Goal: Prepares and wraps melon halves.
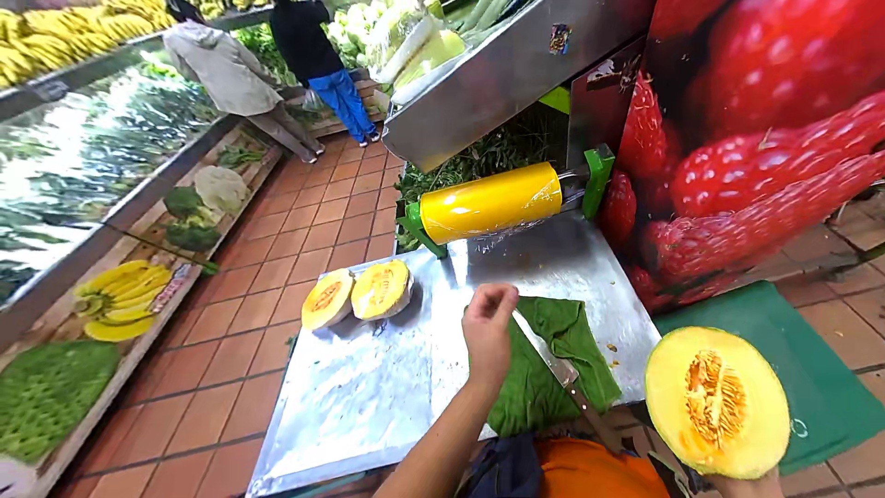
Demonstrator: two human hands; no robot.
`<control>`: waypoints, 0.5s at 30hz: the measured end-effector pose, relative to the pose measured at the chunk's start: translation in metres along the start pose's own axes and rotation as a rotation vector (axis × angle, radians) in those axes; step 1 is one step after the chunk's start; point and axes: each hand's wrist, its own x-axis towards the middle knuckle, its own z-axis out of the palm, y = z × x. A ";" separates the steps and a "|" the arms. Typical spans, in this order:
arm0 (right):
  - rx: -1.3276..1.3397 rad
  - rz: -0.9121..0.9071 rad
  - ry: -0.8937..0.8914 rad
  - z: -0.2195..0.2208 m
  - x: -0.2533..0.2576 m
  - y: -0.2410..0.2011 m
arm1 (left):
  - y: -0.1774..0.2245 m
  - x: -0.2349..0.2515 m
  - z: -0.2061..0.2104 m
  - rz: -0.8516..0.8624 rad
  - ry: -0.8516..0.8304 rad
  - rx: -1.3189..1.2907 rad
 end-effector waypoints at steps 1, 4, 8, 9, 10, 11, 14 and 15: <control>0.006 0.016 -0.001 0.003 0.002 0.001 | -0.009 0.001 -0.006 0.118 -0.064 0.138; -0.080 0.042 -0.024 0.011 0.009 0.007 | -0.054 0.045 0.002 -0.373 -0.174 0.044; -0.508 -0.061 -0.079 0.016 -0.002 0.015 | -0.121 0.125 0.029 -0.653 0.055 -0.484; -0.673 -0.123 -0.106 0.016 -0.006 0.015 | -0.124 0.135 0.037 -0.614 0.120 -0.532; -0.744 -0.156 -0.105 0.016 -0.008 0.014 | -0.119 0.136 0.045 -0.591 0.193 -0.553; -0.771 -0.186 -0.106 0.013 -0.009 0.013 | -0.107 0.129 0.051 -0.586 0.261 -0.537; -0.809 -0.250 -0.180 0.003 -0.019 0.009 | -0.043 0.064 0.040 -0.598 0.248 -0.419; -0.717 -0.254 -0.222 -0.003 -0.017 0.008 | -0.025 0.044 0.031 -0.543 0.229 -0.371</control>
